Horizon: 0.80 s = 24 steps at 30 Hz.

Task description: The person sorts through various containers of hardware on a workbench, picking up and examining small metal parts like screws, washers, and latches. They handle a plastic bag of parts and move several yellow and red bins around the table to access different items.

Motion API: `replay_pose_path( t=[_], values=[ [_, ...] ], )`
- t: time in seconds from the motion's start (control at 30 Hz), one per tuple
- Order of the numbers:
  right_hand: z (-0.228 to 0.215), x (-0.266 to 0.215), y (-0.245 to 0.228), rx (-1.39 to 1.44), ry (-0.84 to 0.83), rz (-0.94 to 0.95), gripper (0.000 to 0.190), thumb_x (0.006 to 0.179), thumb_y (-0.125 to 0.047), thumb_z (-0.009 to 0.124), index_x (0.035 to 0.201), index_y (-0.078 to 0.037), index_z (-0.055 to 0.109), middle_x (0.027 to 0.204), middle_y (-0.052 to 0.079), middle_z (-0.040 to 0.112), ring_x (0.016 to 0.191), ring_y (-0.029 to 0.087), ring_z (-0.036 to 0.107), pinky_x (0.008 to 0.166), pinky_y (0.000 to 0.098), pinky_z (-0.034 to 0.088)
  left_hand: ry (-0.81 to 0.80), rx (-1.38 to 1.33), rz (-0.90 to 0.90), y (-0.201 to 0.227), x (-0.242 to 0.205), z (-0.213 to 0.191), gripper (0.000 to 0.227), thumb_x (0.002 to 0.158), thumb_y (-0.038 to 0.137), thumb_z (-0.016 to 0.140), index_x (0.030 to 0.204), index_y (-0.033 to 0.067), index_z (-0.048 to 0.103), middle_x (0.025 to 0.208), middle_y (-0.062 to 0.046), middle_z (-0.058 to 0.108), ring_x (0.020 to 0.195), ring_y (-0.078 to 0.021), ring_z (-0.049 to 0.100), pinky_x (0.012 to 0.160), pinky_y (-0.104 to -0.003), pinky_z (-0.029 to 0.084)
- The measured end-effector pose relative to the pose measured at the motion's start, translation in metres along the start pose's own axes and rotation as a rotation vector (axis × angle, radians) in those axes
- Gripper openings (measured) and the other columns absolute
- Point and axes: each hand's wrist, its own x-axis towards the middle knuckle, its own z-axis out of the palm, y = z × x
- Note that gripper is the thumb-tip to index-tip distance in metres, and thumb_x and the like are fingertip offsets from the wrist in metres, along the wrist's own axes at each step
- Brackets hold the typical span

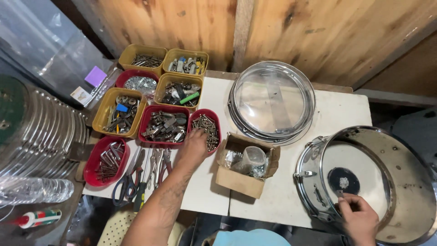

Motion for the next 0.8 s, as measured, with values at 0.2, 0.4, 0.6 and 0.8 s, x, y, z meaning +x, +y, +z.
replay_pose_path(
  t=[0.2, 0.4, 0.6, 0.8],
  values=[
    [-0.003, 0.005, -0.001, -0.057, -0.027, 0.102, 0.016, 0.094, -0.018, 0.075, 0.090, -0.003, 0.076, 0.110, 0.005, 0.078, 0.103, 0.017, 0.067, 0.095, 0.0295, 0.046, -0.498, 0.156, -0.190, 0.021, 0.048, -0.021, 0.077, 0.092, 0.008, 0.046, 0.163, 0.0183, 0.019, 0.173, -0.008, 0.000, 0.159, -0.0325, -0.001, 0.128, -0.055, 0.000],
    [-0.001, -0.005, -0.016, -0.057, -0.023, 0.133, 0.013, 0.092, -0.017, 0.076, 0.090, -0.004, 0.076, 0.110, 0.002, 0.078, 0.100, 0.014, 0.067, 0.093, 0.0293, 0.047, -0.562, 0.306, -0.068, 0.017, 0.032, -0.029, 0.079, 0.083, -0.014, 0.053, 0.155, 0.0119, 0.036, 0.170, -0.014, 0.017, 0.158, -0.0354, 0.013, 0.130, -0.055, 0.007],
    [0.002, 0.000, 0.001, 0.017, -0.066, 0.102, 0.012, 0.092, -0.011, 0.074, 0.087, 0.000, 0.073, 0.107, 0.005, 0.078, 0.099, 0.014, 0.066, 0.092, 0.0285, 0.046, -0.323, 0.498, 0.029, -0.023, 0.028, 0.009, 0.035, 0.095, 0.006, 0.051, 0.128, 0.0045, 0.064, 0.161, -0.023, 0.035, 0.151, -0.0456, 0.029, 0.128, -0.054, 0.020],
    [-0.002, -0.002, -0.010, -0.087, -0.064, 0.141, 0.015, 0.091, -0.019, 0.075, 0.089, -0.005, 0.076, 0.107, 0.000, 0.079, 0.101, 0.014, 0.067, 0.092, 0.0289, 0.045, -0.122, 0.411, -0.032, -0.050, 0.064, 0.033, 0.035, 0.087, -0.002, 0.052, 0.119, -0.0025, 0.068, 0.138, -0.026, 0.061, 0.139, -0.0445, 0.048, 0.120, -0.056, 0.038]
  ],
)
